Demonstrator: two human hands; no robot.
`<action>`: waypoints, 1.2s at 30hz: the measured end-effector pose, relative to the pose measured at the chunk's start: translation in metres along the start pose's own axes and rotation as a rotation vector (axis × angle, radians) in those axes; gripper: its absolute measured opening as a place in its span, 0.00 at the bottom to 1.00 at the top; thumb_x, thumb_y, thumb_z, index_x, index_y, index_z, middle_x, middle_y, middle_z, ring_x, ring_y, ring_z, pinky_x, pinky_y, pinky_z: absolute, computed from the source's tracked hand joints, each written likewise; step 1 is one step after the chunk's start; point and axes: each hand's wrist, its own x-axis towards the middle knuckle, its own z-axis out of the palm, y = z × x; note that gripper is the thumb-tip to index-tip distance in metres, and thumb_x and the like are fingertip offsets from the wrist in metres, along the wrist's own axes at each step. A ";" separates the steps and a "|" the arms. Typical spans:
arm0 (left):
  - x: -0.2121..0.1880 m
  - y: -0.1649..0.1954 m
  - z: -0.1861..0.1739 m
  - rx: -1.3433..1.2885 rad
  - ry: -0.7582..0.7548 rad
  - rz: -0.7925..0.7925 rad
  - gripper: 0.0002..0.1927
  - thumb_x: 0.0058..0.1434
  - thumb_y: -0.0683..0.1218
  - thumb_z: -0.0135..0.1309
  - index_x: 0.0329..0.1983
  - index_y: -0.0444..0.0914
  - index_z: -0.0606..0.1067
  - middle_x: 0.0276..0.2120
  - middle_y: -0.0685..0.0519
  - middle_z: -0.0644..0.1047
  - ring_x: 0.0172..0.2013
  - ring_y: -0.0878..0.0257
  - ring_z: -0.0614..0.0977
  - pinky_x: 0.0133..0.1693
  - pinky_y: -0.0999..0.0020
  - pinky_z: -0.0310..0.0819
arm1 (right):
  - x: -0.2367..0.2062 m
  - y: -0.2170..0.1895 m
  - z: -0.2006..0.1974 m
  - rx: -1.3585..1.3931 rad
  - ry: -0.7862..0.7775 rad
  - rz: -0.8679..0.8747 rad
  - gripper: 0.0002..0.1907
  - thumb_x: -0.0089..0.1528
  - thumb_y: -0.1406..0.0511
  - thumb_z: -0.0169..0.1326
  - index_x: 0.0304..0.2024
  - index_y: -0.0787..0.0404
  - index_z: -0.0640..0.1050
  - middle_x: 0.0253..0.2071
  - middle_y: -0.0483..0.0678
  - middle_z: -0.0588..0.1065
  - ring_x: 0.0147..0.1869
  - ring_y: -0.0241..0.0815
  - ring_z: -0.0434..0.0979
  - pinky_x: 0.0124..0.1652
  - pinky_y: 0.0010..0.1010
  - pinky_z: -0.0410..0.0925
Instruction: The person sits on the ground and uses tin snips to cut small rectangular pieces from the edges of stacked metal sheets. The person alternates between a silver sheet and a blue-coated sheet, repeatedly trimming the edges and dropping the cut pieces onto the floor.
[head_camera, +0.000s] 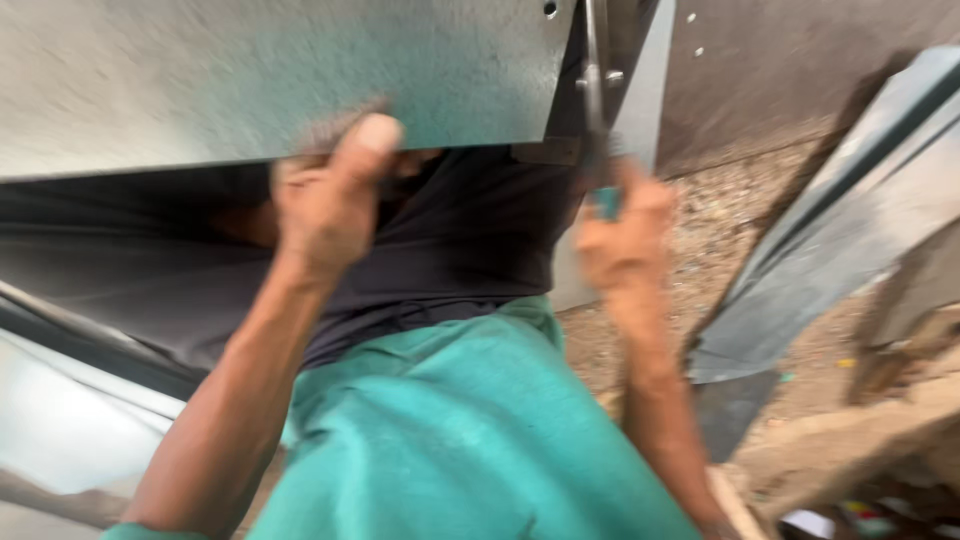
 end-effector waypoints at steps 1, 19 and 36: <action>0.002 0.003 -0.006 -0.091 -0.047 -0.024 0.13 0.71 0.46 0.61 0.47 0.30 0.79 0.41 0.50 0.83 0.40 0.64 0.84 0.42 0.69 0.81 | 0.002 0.001 -0.016 0.043 -0.121 0.189 0.17 0.61 0.64 0.48 0.48 0.67 0.79 0.32 0.59 0.76 0.34 0.49 0.75 0.37 0.37 0.66; 0.068 -0.052 0.055 0.182 -0.239 0.155 0.18 0.79 0.50 0.54 0.67 0.38 0.74 0.48 0.50 0.84 0.47 0.65 0.86 0.53 0.70 0.81 | -0.020 -0.050 0.061 1.268 -0.158 0.209 0.25 0.52 0.66 0.40 0.52 0.67 0.70 0.38 0.49 0.70 0.42 0.39 0.70 0.39 0.30 0.67; 0.048 -0.030 0.030 0.139 -0.259 0.252 0.10 0.76 0.46 0.55 0.55 0.39 0.80 0.43 0.53 0.85 0.41 0.67 0.86 0.44 0.73 0.84 | -0.044 -0.055 0.024 1.327 -0.498 0.509 0.25 0.46 0.67 0.45 0.48 0.59 0.74 0.38 0.46 0.78 0.41 0.38 0.79 0.37 0.28 0.70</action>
